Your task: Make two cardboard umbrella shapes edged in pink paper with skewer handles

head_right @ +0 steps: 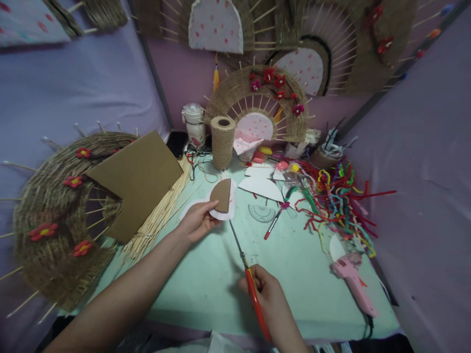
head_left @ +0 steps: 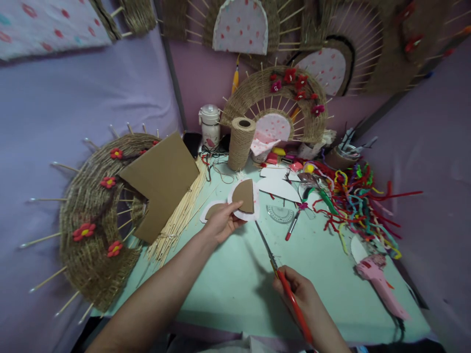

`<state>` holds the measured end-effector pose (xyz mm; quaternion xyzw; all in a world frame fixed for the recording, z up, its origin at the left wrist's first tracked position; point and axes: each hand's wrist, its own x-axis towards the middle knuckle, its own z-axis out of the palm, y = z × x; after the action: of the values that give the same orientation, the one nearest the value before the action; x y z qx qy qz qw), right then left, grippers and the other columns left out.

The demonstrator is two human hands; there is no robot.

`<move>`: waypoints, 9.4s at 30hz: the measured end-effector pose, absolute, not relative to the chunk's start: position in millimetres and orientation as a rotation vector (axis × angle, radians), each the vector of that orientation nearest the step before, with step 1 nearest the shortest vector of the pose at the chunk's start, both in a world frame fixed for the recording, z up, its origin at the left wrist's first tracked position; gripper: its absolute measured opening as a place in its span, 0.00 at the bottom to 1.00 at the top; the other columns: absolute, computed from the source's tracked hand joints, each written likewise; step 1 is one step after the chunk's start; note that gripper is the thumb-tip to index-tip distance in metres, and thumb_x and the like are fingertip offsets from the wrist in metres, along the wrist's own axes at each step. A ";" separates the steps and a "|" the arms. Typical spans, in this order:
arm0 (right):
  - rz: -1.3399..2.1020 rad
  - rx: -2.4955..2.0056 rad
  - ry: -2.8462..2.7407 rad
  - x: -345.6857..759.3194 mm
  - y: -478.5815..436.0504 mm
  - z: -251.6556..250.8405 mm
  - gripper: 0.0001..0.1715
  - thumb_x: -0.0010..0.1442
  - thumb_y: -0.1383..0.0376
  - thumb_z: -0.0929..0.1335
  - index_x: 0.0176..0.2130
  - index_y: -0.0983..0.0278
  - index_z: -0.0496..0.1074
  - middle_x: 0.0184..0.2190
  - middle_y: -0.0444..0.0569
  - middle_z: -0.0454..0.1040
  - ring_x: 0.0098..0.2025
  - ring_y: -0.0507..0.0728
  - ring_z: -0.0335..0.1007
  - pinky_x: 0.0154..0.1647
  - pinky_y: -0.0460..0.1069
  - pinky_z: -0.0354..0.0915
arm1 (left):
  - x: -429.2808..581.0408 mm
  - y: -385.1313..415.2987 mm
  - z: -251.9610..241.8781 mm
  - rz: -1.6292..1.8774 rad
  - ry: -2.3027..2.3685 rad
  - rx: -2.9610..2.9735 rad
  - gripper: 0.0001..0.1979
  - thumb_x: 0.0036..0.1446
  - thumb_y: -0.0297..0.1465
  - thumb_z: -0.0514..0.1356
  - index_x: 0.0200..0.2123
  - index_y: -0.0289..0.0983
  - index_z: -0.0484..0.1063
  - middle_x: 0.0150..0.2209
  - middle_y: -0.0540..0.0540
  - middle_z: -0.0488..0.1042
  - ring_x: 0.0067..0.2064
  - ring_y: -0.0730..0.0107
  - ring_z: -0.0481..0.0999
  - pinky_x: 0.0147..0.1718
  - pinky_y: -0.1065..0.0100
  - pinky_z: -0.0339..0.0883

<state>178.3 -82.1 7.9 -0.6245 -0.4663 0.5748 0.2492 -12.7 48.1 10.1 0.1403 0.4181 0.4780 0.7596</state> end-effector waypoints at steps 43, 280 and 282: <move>1.100 -1.561 -0.917 173.9 -31.4 19.3 0.26 0.47 0.51 0.72 0.38 0.62 0.61 0.26 0.42 0.68 0.22 0.50 0.59 0.22 0.45 0.57 | 12.8 18.8 1.0 0.825 0.762 0.917 0.27 0.47 0.28 0.67 0.52 0.38 0.69 0.48 0.42 0.76 0.47 0.62 0.75 0.46 0.64 0.68; 0.456 -1.762 -1.516 221.2 -70.9 10.7 0.13 0.61 0.56 0.62 0.29 0.60 0.60 0.28 0.45 0.61 0.29 0.56 0.60 0.29 0.50 0.59 | 26.0 21.1 -9.2 1.026 0.932 0.614 0.18 0.47 0.37 0.68 0.40 0.35 0.74 0.40 0.42 0.80 0.45 0.60 0.78 0.46 0.59 0.71; 0.447 -1.765 -1.525 221.8 -71.7 9.8 0.14 0.62 0.56 0.62 0.29 0.60 0.60 0.28 0.45 0.61 0.30 0.56 0.60 0.29 0.50 0.59 | 25.9 21.2 -10.0 1.030 0.923 0.611 0.18 0.47 0.37 0.68 0.40 0.35 0.74 0.40 0.42 0.80 0.45 0.60 0.78 0.46 0.60 0.70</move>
<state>221.8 -71.7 9.8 -0.6892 -0.5956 0.1744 0.3741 25.9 21.2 -10.0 0.2773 0.4186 0.4674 0.7276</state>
